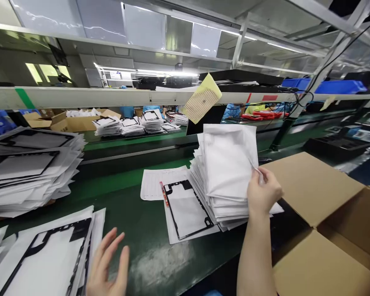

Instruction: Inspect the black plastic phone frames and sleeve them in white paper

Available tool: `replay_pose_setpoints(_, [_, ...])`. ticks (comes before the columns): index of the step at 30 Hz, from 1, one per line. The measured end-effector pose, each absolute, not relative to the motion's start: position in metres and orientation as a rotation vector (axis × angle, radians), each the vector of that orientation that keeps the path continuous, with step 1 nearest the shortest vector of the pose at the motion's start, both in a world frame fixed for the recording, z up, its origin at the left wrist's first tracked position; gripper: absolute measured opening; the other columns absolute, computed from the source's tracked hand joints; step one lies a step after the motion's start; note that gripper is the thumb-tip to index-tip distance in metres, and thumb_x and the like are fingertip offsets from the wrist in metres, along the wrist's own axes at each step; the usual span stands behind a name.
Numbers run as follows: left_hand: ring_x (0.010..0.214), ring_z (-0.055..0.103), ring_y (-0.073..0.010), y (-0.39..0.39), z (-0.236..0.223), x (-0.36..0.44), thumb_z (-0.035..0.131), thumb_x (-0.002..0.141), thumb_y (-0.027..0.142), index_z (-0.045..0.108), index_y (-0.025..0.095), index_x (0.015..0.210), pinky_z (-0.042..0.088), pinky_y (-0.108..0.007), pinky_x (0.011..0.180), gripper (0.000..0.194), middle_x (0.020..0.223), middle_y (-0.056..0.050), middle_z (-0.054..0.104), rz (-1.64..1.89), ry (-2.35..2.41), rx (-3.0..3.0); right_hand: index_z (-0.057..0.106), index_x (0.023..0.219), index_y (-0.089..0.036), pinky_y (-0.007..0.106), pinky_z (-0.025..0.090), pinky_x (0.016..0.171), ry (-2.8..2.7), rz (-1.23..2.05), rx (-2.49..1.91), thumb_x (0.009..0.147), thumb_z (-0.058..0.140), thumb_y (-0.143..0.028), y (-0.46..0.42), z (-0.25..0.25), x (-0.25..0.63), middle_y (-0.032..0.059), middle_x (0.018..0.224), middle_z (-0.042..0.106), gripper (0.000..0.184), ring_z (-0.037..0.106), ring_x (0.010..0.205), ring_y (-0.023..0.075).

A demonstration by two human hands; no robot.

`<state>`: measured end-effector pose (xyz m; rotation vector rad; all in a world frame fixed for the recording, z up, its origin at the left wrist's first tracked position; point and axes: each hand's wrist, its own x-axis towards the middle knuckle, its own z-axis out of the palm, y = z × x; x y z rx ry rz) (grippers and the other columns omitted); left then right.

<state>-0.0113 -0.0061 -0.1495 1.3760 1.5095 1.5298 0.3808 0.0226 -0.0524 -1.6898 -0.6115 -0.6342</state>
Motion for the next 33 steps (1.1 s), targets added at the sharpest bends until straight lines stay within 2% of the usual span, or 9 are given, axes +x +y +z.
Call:
replay_pose_setpoints(3, [0.140, 0.048, -0.0324, 0.004, -0.137, 0.025, 0.069, 0.084, 0.055, 0.065, 0.028, 0.123, 0.041, -0.044, 0.115, 0.048, 0.148, -0.009, 0.055, 1.401, 1.180, 1.165, 0.071, 0.097, -0.013, 0.047, 0.053, 0.085, -0.702, -0.581, -1.575, 0.084, 0.057, -0.039, 0.013, -0.049, 0.345, 0.0174, 0.095, 0.074, 0.032, 0.069, 0.088, 0.0316])
replay_pose_setpoints(6, [0.147, 0.040, -0.0310, 0.023, -0.123, 0.056, 0.077, 0.076, 0.060, 0.039, 0.029, 0.151, 0.036, -0.041, 0.117, 0.090, 0.159, -0.013, 0.043, 1.216, 0.817, 0.948, 0.069, 0.096, -0.017, 0.042, 0.055, 0.083, -0.827, -0.434, -1.506, 0.085, 0.060, -0.039, 0.013, -0.055, 0.313, 0.0130, 0.093, 0.073, 0.027, 0.070, 0.087, 0.0283])
replay_pose_setpoints(8, [0.142, 0.048, -0.0326, 0.037, -0.116, 0.078, 0.074, 0.077, 0.063, 0.030, 0.027, 0.157, 0.042, -0.042, 0.112, 0.098, 0.159, -0.017, 0.042, 1.101, 0.710, 0.893, 0.068, 0.095, -0.018, 0.041, 0.056, 0.082, -0.893, -0.328, -1.482, 0.085, 0.060, -0.040, 0.019, -0.061, 0.304, 0.0115, 0.093, 0.073, 0.025, 0.071, 0.088, 0.0275])
replay_pose_setpoints(14, [0.131, 0.059, -0.0320, 0.047, -0.099, 0.136, 0.064, 0.088, 0.057, 0.049, 0.026, 0.148, 0.053, -0.043, 0.102, 0.069, 0.151, -0.011, 0.056, 0.877, 0.531, 0.835, 0.065, 0.089, -0.020, 0.047, 0.055, 0.085, -0.864, -0.226, -1.500, 0.081, 0.063, -0.043, 0.031, -0.073, 0.325, 0.0114, 0.088, 0.074, 0.025, 0.070, 0.086, 0.0296])
replay_pose_setpoints(20, [0.150, 0.035, -0.0257, 0.055, -0.070, 0.185, 0.053, 0.098, 0.042, 0.051, 0.021, 0.147, 0.036, -0.036, 0.120, 0.053, 0.162, -0.007, 0.040, 0.931, 0.555, 0.825, 0.059, 0.088, -0.020, 0.056, 0.046, 0.100, -0.709, -0.377, -1.501, 0.078, 0.060, -0.038, 0.017, -0.052, 0.333, 0.0221, 0.118, 0.070, 0.021, 0.064, 0.115, 0.0393])
replay_pose_setpoints(23, [0.149, 0.038, -0.0247, 0.062, -0.061, 0.210, 0.052, 0.099, 0.037, 0.055, 0.016, 0.142, 0.030, -0.037, 0.123, 0.048, 0.160, -0.011, 0.043, 0.997, 0.569, 0.870, 0.057, 0.083, -0.022, 0.058, 0.036, 0.111, -0.738, -0.370, -1.483, 0.076, 0.061, -0.034, 0.015, -0.041, 0.332, 0.0212, 0.129, 0.065, 0.015, 0.054, 0.130, 0.0408])
replay_pose_setpoints(27, [0.147, 0.040, -0.0284, 0.068, -0.064, 0.221, 0.058, 0.098, 0.039, 0.057, 0.016, 0.138, 0.027, -0.051, 0.123, 0.046, 0.159, -0.016, 0.044, 1.090, 0.615, 0.933, 0.059, 0.086, -0.021, 0.055, 0.053, 0.094, -0.862, -0.132, -1.396, 0.080, 0.066, -0.043, 0.014, -0.040, 0.329, 0.0148, 0.099, 0.073, 0.023, 0.071, 0.098, 0.0348])
replay_pose_setpoints(29, [0.144, 0.044, -0.0304, 0.073, -0.069, 0.217, 0.064, 0.094, 0.037, 0.059, 0.017, 0.134, 0.031, -0.057, 0.120, 0.045, 0.156, -0.015, 0.048, 1.118, 0.652, 0.959, 0.060, 0.087, -0.021, 0.047, 0.059, 0.084, -0.958, 0.012, -1.321, 0.082, 0.068, -0.045, 0.012, -0.041, 0.324, 0.0139, 0.100, 0.074, 0.026, 0.074, 0.087, 0.0297])
replay_pose_setpoints(33, [0.118, 0.064, -0.0293, 0.082, -0.068, 0.206, 0.072, 0.087, 0.034, 0.066, 0.012, 0.114, 0.047, -0.051, 0.106, 0.036, 0.126, -0.015, 0.069, 1.136, 0.654, 1.016, 0.061, 0.095, -0.022, 0.038, 0.058, 0.091, -1.112, 0.139, -1.156, 0.091, 0.064, -0.038, -0.001, -0.031, 0.301, 0.0149, 0.127, 0.070, 0.018, 0.071, 0.109, 0.0251])
